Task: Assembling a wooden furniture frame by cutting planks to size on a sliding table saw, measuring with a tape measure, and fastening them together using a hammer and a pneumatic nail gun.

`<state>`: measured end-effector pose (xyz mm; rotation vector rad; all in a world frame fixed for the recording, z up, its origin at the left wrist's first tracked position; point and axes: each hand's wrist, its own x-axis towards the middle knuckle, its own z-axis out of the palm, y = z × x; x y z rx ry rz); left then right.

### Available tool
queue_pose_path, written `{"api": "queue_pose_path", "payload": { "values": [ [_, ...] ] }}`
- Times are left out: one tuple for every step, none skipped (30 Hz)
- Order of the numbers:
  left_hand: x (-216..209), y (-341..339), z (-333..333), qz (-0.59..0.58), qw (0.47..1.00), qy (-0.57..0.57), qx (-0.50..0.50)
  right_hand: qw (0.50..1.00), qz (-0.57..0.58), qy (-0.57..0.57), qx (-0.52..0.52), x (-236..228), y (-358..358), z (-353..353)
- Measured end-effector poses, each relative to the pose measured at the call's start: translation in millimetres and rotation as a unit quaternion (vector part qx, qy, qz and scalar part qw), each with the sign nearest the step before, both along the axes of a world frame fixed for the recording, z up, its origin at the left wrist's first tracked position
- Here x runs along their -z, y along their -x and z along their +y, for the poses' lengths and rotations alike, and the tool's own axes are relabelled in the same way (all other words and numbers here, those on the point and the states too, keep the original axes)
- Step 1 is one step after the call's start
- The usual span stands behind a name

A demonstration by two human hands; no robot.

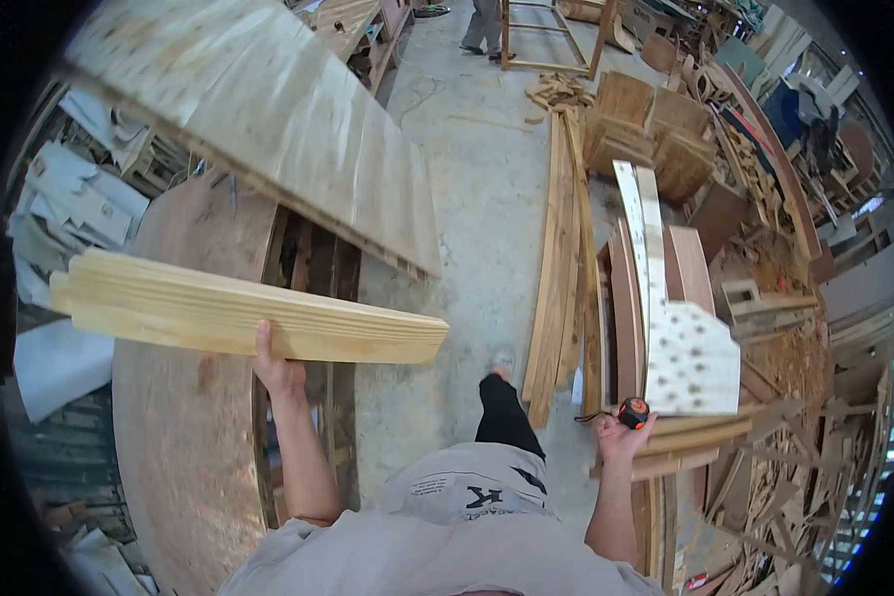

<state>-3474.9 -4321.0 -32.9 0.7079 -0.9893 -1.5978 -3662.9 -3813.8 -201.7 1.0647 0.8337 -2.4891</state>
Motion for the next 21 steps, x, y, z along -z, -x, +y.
{"api": "queue_pose_path", "payload": {
  "values": [
    [-2,39,-24,0.009,1.0,0.024,-0.017,1.0,0.004,-0.007,-0.002,11,34,-17],
    [-3,76,-49,0.018,0.998,0.048,-0.036,1.0,0.011,-0.01,0.02,24,85,-40],
    [-5,106,-76,0.01,0.998,0.042,-0.053,1.0,-0.018,-0.02,0.003,16,122,-70],
    [-11,135,-99,0.005,0.998,0.036,-0.057,0.998,-0.044,-0.032,-0.015,3,160,-97],
    [-17,163,-122,0.009,0.998,0.014,-0.062,0.998,-0.03,-0.004,-0.051,6,202,-117],
    [-22,186,-141,0.014,0.997,-0.007,-0.074,0.996,-0.033,0.001,-0.079,-9,238,-146],
    [-31,214,-160,0.038,0.998,-0.035,-0.041,0.994,-0.015,0.005,-0.111,-17,275,-175],
    [-43,241,-178,0.037,0.998,-0.039,-0.046,0.99,0.003,0.008,-0.143,-24,312,-204],
    [-55,267,-197,0.051,0.997,-0.045,-0.047,0.986,0.014,0.015,-0.164,-27,349,-234],
    [-59,294,-220,0.066,0.995,-0.052,-0.048,0.983,0.019,0.016,-0.182,-29,386,-268],
    [-57,318,-246,0.06,0.996,-0.038,-0.051,0.98,0.025,0.016,-0.197,-33,422,-302],
    [-51,342,-277,0.062,0.996,-0.038,-0.052,0.978,0.02,0.011,-0.208,-39,456,-339],
    [-43,367,-309,0.066,0.996,-0.02,-0.058,0.974,0.041,0.015,-0.221,-27,488,-366],
    [-34,393,-339,0.071,0.995,-0.003,-0.063,0.97,0.062,0.018,-0.234,-16,519,-392],
    [-24,420,-369,0.088,0.994,0.002,-0.07,0.971,0.062,0.001,-0.231,-9,545,-423],
    [-21,450,-398,0.091,0.993,0.003,-0.073,0.97,0.055,-0.014,-0.235,-7,569,-453],
    [-17,481,-427,0.075,0.992,0.025,-0.1,0.969,0.048,-0.03,-0.239,-1,592,-482],
    [-13,518,-455,0.063,0.989,0.044,-0.126,0.972,0.04,-0.029,-0.23,13,614,-502],
    [-13,558,-481,0.066,0.988,0.038,-0.133,0.975,0.02,-0.029,-0.218,23,636,-521],
    [-17,597,-511,0.058,0.984,0.061,-0.157,0.972,0.0,-0.038,-0.232,36,660,-536],
    [-23,631,-543,0.045,0.979,0.085,-0.179,0.968,-0.023,-0.045,-0.245,49,685,-552]
  ]
}}
